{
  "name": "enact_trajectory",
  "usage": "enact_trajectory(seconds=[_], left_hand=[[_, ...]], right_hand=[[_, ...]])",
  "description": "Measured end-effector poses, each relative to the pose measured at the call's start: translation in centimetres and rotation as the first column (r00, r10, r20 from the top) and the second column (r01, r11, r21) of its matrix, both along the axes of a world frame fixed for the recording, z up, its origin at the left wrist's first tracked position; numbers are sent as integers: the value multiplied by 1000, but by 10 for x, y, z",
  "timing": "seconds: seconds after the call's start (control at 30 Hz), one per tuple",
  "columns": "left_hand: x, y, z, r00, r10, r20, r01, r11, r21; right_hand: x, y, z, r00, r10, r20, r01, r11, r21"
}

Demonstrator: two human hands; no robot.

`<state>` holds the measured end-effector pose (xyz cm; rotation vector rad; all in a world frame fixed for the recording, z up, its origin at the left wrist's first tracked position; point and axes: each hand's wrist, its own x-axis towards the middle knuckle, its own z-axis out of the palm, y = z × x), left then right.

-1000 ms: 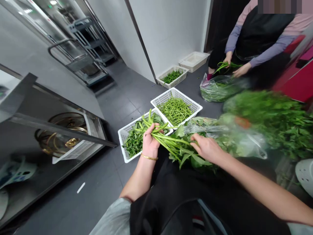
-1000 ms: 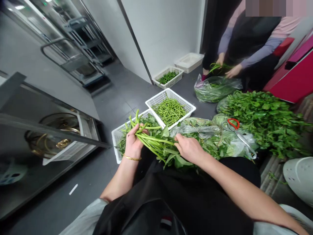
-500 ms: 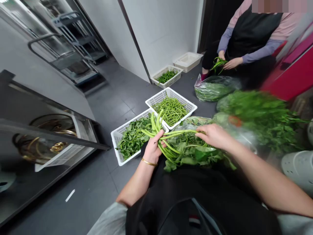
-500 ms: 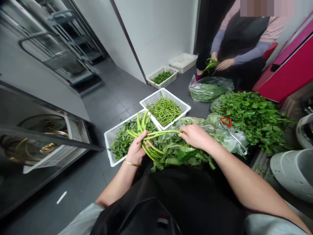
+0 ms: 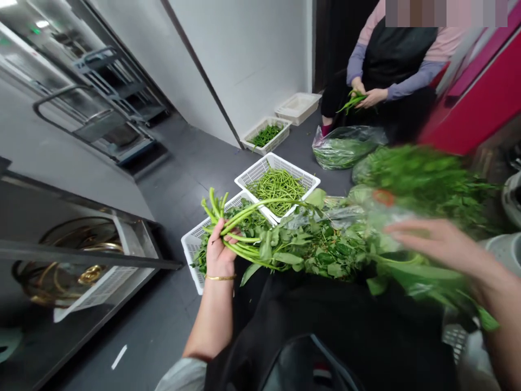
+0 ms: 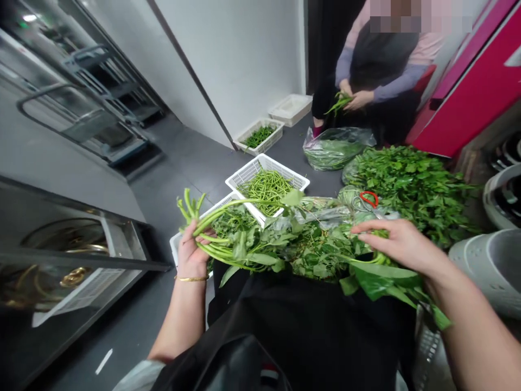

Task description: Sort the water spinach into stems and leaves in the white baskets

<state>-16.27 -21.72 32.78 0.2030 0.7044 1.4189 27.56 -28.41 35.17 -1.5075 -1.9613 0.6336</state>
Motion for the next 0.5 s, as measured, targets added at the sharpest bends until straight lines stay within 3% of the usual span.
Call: enact_trajectory(seconds=[0.1,0.3,0.4,0.5], left_hand=[[-1,3,8,1000,12,-7,-12,999,34],[14,-4,25,999,-32,-25,33,998,45],[17,-7,27,997,-73,-21,74,997,23],[10,-6,23,998,-34,-51,34,999,5]], right_hand=[[-44,8,-9,998,20,64,-13,994,-105],[-123,68,-2,981,-50,185,37,997,72],[-134,88,0,955,-15,298,-3,998,60],[-128,89,-8,920,91,381,-114,993,37]])
